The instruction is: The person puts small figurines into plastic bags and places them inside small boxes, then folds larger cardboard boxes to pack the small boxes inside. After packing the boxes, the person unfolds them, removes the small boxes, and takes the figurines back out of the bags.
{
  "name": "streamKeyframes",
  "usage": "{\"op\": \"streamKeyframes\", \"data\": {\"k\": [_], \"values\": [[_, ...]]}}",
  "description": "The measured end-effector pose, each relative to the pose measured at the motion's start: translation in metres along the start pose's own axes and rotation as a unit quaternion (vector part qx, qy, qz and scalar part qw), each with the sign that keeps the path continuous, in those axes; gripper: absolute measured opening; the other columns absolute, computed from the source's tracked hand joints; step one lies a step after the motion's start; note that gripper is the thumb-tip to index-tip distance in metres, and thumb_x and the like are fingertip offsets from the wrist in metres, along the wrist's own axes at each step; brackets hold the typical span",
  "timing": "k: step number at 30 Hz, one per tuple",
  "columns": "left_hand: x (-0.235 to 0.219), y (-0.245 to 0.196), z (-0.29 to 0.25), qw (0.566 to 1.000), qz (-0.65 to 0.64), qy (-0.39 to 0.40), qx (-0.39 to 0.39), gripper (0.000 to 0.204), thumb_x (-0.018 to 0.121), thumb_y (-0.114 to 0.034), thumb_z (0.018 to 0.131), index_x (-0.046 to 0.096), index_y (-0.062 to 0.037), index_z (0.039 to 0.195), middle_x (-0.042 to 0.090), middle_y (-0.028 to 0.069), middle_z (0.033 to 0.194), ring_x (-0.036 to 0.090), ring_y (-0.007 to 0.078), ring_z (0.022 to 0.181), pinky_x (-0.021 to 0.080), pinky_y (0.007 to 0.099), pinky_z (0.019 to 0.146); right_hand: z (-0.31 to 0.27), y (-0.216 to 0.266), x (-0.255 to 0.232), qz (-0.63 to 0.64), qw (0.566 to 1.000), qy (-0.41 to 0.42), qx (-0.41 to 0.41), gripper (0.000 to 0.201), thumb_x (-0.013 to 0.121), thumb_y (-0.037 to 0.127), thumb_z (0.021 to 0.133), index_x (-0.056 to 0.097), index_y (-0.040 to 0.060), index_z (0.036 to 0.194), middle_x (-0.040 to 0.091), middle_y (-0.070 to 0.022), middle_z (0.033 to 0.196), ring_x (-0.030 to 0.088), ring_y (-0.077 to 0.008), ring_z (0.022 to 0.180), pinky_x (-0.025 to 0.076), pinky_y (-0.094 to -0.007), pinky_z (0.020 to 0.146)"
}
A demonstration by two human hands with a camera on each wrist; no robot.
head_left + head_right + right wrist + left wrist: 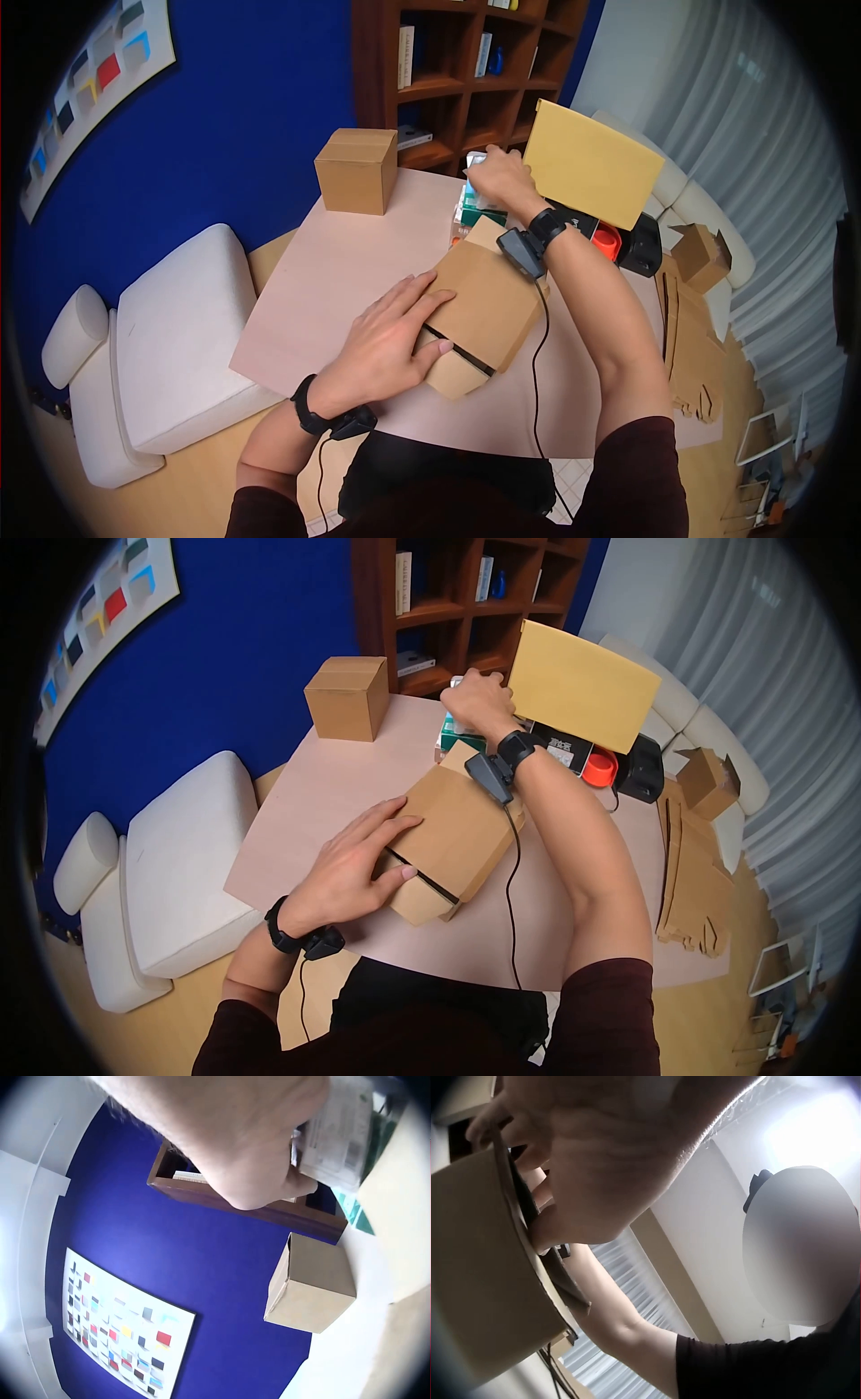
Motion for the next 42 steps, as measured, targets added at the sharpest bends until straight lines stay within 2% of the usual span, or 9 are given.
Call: {"op": "streamKeyframes", "data": {"k": [5,13,18,21,28,31,36,40,42], "values": [[-0.004,-0.001,0.001,0.996,0.025,-0.082,0.025,0.054,0.077,-0.032,0.093,0.062,-0.0103,0.139,0.062,0.0173,0.147,0.061,0.0382,0.132,0.053,0.0474,0.105,-0.013,-0.015,-0.046,0.122,0.979,-0.115,-0.116,0.063,0.069,0.019,0.076,0.07,-0.0002,0.136,0.076,-0.0271,0.12,0.072,-0.0384,0.118,0.053,-0.0419,0.105],[-0.009,0.028,0.006,0.969,0.075,-0.224,-0.068,0.015,0.064,-0.014,0.101,0.069,-0.0086,0.114,0.072,0.017,0.078,0.071,0.0379,0.068,0.057,0.0472,0.064,-0.098,-0.062,-0.113,0.191,0.957,-0.143,-0.165,0.073,0.071,0.007,0.071,0.064,0.0023,0.144,0.07,-0.0227,0.133,0.071,-0.0332,0.114,0.055,-0.0373,0.099],[-0.016,0.053,0.016,0.964,-0.103,-0.209,-0.129,0.022,0.06,-0.015,0.106,0.07,0.0014,0.117,0.074,0.0205,0.083,0.073,0.0373,0.071,0.056,0.0427,0.067,-0.177,-0.058,-0.102,0.15,0.937,-0.156,-0.273,0.074,0.071,0.008,0.072,0.063,0.0045,0.145,0.059,-0.0241,0.148,0.061,-0.0347,0.135,0.045,-0.0395,0.115],[-0.004,0.076,0.022,0.931,-0.261,-0.152,-0.205,0.032,0.06,-0.017,0.108,0.068,0.0077,0.126,0.075,0.0092,0.086,0.07,0.0144,0.078,0.056,0.0357,0.074,-0.204,-0.038,-0.062,0.181,0.945,-0.091,-0.256,0.073,0.072,0.009,0.073,0.061,0.005,0.144,0.048,-0.0295,0.155,0.052,-0.0453,0.141,0.043,-0.0437,0.118],[-0.001,0.094,0.028,0.825,-0.492,-0.13,-0.245,0.032,0.058,-0.009,0.105,0.063,0.0117,0.13,0.073,0.0145,0.109,0.074,0.0176,0.093,0.068,0.0312,0.074,-0.224,-0.01,-0.043,0.184,0.95,-0.072,-0.241,0.066,0.075,0.014,0.09,0.052,-0.0033,0.15,0.046,-0.0372,0.152,0.047,-0.0549,0.141,0.041,-0.0524,0.119],[-0.004,0.1,0.027,0.827,-0.489,-0.133,-0.243,0.034,0.057,-0.008,0.105,0.061,0.0113,0.132,0.072,0.0169,0.117,0.074,0.0199,0.099,0.07,0.032,0.08,-0.217,-0.014,-0.033,0.18,0.949,0.035,-0.257,0.07,0.076,0.013,0.089,0.05,-0.0023,0.152,0.046,-0.0361,0.153,0.048,-0.0543,0.141,0.041,-0.0517,0.119],[-0.011,0.082,0.031,0.84,-0.479,-0.167,-0.195,0.035,0.056,-0.006,0.106,0.06,0.0066,0.138,0.07,0.0163,0.126,0.072,0.0205,0.108,0.068,0.0338,0.087,-0.166,-0.064,-0.033,0.121,0.963,-0.133,-0.202,0.065,0.074,0.013,0.091,0.051,-0.0024,0.151,0.059,-0.026,0.144,0.059,-0.0385,0.132,0.051,-0.0457,0.108],[-0.01,0.062,0.031,0.879,-0.42,-0.168,-0.15,0.036,0.056,-0.012,0.11,0.059,0.0041,0.142,0.069,0.0141,0.131,0.068,0.0196,0.119,0.06,0.0342,0.099,-0.15,-0.095,0.006,0.418,0.902,0.072,-0.079,0.054,0.069,0.008,0.095,0.056,-0.0052,0.146,0.068,-0.0242,0.133,0.065,-0.0356,0.127,0.051,-0.0441,0.106],[-0.014,0.047,0.031,0.93,-0.312,-0.148,-0.127,0.04,0.06,-0.018,0.109,0.059,0.0033,0.143,0.069,0.0124,0.133,0.067,0.0204,0.123,0.059,0.0366,0.102,-0.17,-0.088,-0.004,0.375,0.917,0.043,-0.132,0.047,0.07,0.009,0.094,0.062,-0.005,0.138,0.071,-0.0246,0.129,0.065,-0.0386,0.127,0.052,-0.0458,0.107]]}}
Point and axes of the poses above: each hand's wrist, its own z-axis towards the middle knuckle, its own x-axis out of the palm, y = z × x, the point moved 8 cm from there along z, towards the middle knuckle
